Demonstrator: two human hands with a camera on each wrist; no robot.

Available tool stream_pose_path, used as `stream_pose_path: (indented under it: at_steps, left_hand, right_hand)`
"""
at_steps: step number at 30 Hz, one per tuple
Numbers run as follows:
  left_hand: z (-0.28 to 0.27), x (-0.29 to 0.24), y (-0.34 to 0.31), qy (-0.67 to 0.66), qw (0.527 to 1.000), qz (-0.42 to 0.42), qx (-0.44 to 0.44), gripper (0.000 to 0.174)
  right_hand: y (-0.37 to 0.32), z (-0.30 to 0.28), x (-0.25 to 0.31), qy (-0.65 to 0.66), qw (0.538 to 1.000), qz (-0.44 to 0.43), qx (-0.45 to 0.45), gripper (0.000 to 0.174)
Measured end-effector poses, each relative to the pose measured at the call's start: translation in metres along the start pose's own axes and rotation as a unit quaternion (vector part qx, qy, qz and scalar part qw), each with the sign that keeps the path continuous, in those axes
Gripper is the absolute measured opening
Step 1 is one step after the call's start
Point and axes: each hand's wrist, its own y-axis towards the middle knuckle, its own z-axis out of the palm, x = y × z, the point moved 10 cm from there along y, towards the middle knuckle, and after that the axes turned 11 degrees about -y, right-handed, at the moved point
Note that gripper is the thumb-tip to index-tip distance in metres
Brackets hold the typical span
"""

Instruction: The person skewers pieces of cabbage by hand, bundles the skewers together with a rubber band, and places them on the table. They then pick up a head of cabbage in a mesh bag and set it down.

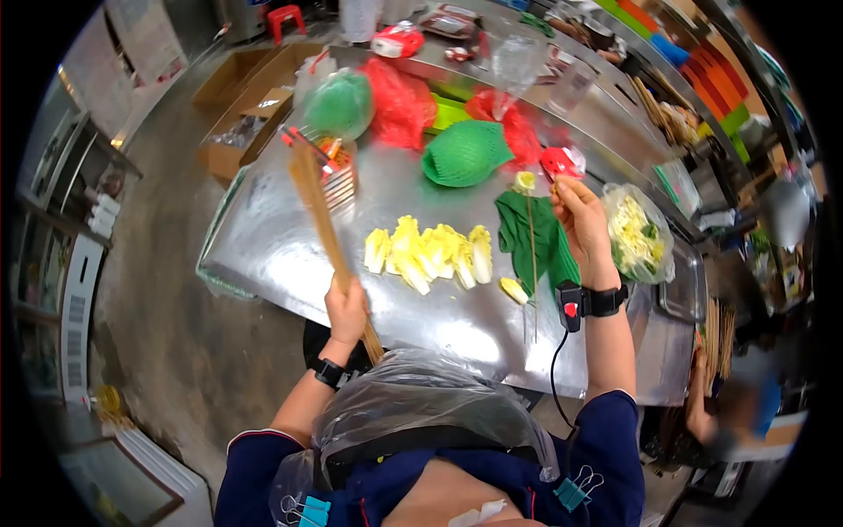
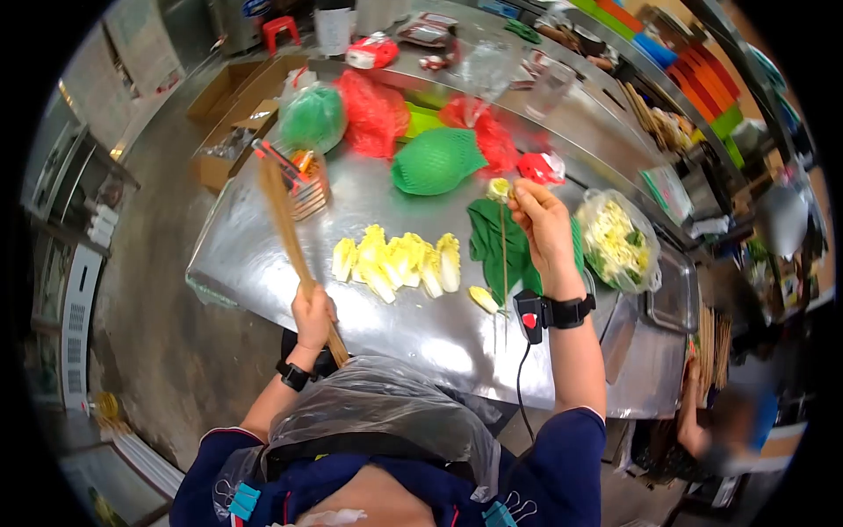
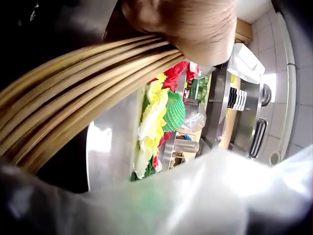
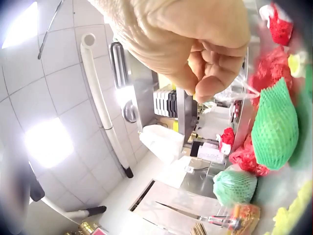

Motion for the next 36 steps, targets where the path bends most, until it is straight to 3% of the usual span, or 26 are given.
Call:
stream_pose_path:
  at_steps: [11,15,18,20,22,24,26,28,29,31,32,34,36]
  left_hand:
    - [-0.006,-0.001,0.002,-0.005,1.000,-0.004,-0.012,0.010]
    - [-0.007,-0.001,0.002,-0.003,1.000,-0.007,-0.015,0.011]
    - [-0.009,-0.001,0.003,-0.003,1.000,-0.001,-0.017,0.012]
    - [-0.009,-0.002,0.003,-0.007,1.000,0.012,-0.019,0.012]
    - [-0.014,-0.002,0.003,-0.013,0.999,0.012,-0.030,0.012]
    - [-0.011,0.004,0.002,-0.021,0.999,-0.008,-0.029,0.012]
    - [-0.017,0.017,0.003,-0.048,0.999,0.000,-0.011,0.015]
    - [-0.014,0.014,0.000,-0.061,0.998,-0.015,-0.012,0.026]
    - [-0.014,0.016,0.001,-0.032,0.999,0.005,0.014,0.018]
    - [0.003,-0.002,0.000,-0.033,0.999,0.017,0.020,0.017]
    - [0.004,0.002,0.001,-0.048,0.997,0.023,0.050,0.017]
    - [0.013,-0.005,-0.002,-0.033,0.999,0.008,0.041,0.016]
    - [0.014,-0.007,-0.002,-0.009,0.999,0.004,0.036,0.016]
  right_hand:
    - [0.061,0.205,-0.040,-0.059,0.976,0.050,0.204,0.019]
    - [0.068,0.282,-0.046,-0.135,0.950,-0.058,0.276,0.027]
    - [0.092,0.316,-0.045,-0.174,0.947,-0.116,0.242,0.032]
    - [0.084,0.310,-0.040,-0.159,0.959,-0.084,0.219,0.034]
    - [0.072,0.292,-0.041,-0.168,0.964,-0.077,0.191,0.033]
    - [0.044,0.272,-0.043,-0.203,0.944,-0.093,0.242,0.031]
    - [0.005,0.221,-0.048,-0.213,0.946,-0.087,0.228,0.024]
    - [-0.039,0.153,-0.036,-0.339,0.913,-0.172,0.147,0.022]
    - [-0.060,0.125,-0.029,-0.407,0.881,-0.210,0.117,0.020]
    - [-0.100,0.035,-0.027,-0.458,0.857,-0.231,-0.055,0.017]
    - [-0.121,-0.018,-0.041,-0.449,0.869,-0.145,-0.147,0.017]
    - [-0.173,-0.112,-0.058,-0.465,0.829,-0.092,-0.298,0.020]
    - [-0.215,-0.181,-0.084,-0.528,0.759,0.041,-0.379,0.023]
